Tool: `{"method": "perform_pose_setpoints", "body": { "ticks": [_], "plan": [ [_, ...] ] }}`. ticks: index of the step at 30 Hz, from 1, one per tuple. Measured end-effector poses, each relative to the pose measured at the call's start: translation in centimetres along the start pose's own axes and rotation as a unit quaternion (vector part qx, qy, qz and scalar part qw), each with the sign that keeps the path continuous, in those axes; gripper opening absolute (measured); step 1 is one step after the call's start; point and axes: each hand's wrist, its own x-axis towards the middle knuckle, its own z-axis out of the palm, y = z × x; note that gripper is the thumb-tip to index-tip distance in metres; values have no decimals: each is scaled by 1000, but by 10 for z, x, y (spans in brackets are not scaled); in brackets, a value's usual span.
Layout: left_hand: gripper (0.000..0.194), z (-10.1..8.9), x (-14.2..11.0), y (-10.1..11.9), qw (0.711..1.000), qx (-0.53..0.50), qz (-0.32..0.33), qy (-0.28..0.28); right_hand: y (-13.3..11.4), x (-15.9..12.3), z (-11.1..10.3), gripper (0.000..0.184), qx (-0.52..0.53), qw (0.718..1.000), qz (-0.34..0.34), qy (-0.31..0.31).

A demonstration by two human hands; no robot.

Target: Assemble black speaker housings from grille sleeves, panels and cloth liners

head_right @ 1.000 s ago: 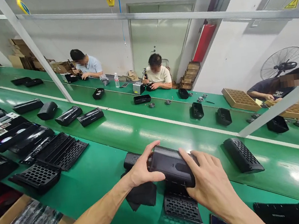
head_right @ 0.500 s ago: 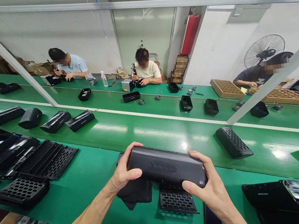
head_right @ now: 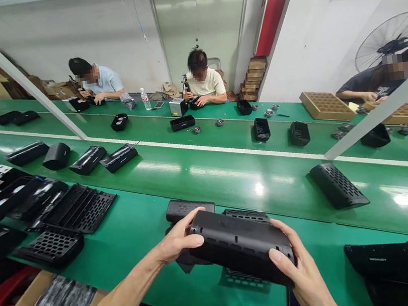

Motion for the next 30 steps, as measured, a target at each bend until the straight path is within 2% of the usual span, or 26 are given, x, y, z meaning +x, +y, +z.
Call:
{"method": "perform_pose_setpoints", "body": {
  "ticks": [2, 4, 6, 8, 10, 12, 14, 19, 24, 30],
  "plan": [
    [87, 5, -1, -11, 999, 2, 45, 31, 3, -4, 2, 67, 50, 998, 42, 0],
    [83, 11, 0, -19, 996, 13, 63, 64, 3, -5, 4, 70, 82, 993, 84, 8],
    [73, 15, 2, -23, 992, 54, 53, 99, 0, -5, 5, 71, 94, 987, 133, 17],
    [69, 15, 2, -22, 989, 80, 8, 123, -5, -7, 5, 73, 108, 976, 189, 7],
    [76, 11, 1, -18, 993, 45, -55, 98, -9, -9, 3, 77, 126, 967, 221, -13],
    [91, 6, -1, -15, 995, -13, -91, 41, -11, -13, 1, 83, 135, 965, 222, -24],
    [95, 4, -3, -15, 996, -36, -83, 8, -9, -17, 1, 85, 134, 969, 207, -21],
    [78, 10, 2, -22, 999, 2, -14, 44, 0, -23, 3, 79, 142, 968, 207, 7],
    [94, 5, 3, -24, 998, 13, -59, -6, 2, -26, -3, 83, 169, 958, 233, -14],
    [119, -1, -4, -21, 997, 2, -55, -55, 17, -30, -8, 80, 173, 969, 175, -24]
  ]
}}
